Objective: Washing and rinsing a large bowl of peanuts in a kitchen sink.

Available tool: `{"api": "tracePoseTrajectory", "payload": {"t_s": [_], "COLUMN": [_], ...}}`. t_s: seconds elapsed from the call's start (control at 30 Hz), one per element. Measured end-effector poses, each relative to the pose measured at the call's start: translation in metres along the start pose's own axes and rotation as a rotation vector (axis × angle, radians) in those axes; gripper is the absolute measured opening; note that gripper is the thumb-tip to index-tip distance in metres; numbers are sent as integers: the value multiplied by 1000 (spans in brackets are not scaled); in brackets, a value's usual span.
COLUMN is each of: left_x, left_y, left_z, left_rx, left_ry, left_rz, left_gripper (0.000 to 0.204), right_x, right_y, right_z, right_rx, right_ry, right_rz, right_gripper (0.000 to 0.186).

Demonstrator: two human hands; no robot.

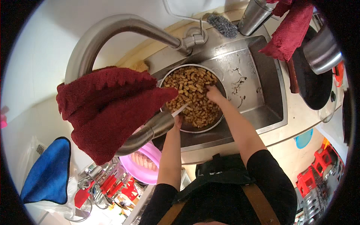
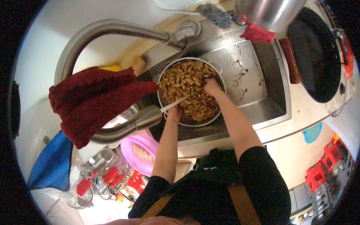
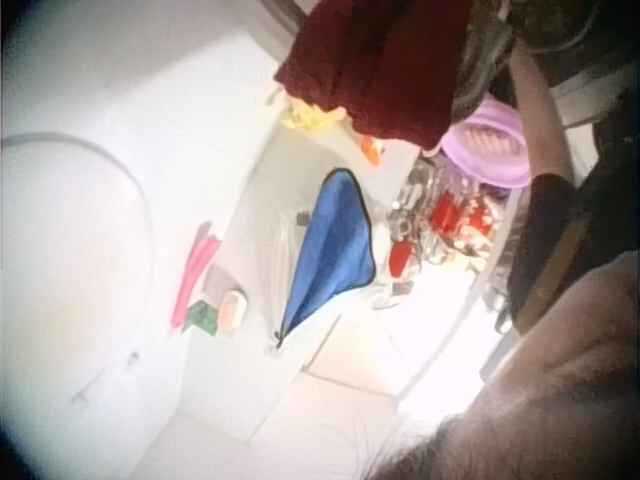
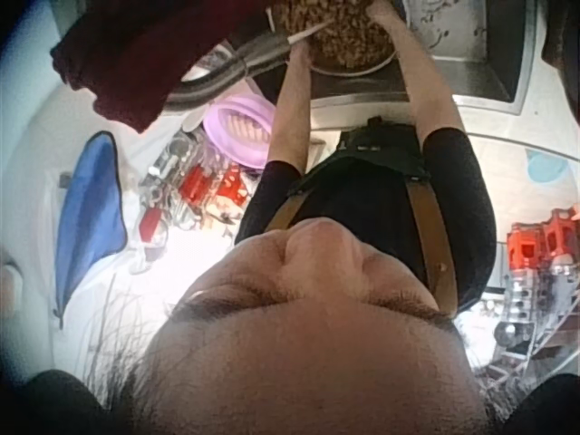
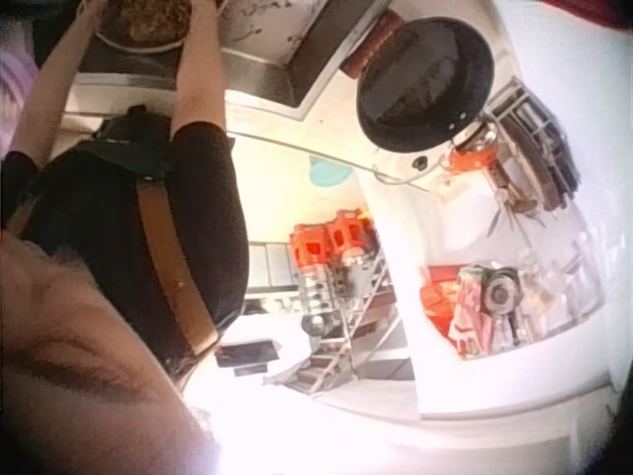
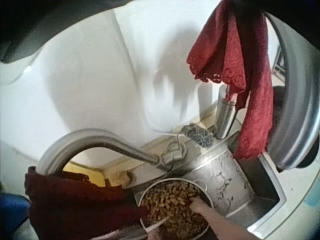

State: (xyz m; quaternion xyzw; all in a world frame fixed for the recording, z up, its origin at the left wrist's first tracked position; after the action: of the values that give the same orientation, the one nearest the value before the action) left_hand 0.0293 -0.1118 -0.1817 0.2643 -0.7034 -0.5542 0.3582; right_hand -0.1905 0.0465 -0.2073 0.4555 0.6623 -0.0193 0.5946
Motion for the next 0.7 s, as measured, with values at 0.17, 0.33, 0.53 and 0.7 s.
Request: {"api": "tracePoseTrajectory", "payload": {"t_s": [0.17, 0.33, 0.53, 0.7], "left_x": [8, -15, -32, -7], "left_y": [47, -22, -36, 4], "left_z": [68, 14, 35, 34], "left_rx": [90, -204, -329, -503], "left_ry": [-344, 51, 141, 164], "left_rz": [-89, -15, -69, 67], "left_gripper": [50, 49, 37, 32], "right_x": [27, -11, -7, -17], "right_y": [-4, 21, 27, 26], "right_z": [18, 35, 43, 69], "right_rx": [-209, -530, -487, -515], "right_ry": [-91, 48, -213, -500], "right_rz": [189, 329, 295, 186], "right_gripper": [31, 45, 56, 56]}}
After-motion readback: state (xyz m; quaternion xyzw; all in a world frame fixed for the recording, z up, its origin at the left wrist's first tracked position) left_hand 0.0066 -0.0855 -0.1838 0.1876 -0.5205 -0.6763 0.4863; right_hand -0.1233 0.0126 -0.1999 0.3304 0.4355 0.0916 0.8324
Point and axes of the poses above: each hand's wrist, its own y-axis away from the middle knuckle, its own z-axis out of the palm, x = y × z, the point moved 10 cm from there along -y, towards the middle knuckle, and after that the axes turned 13 degrees about -z, right-handed, at the moved point
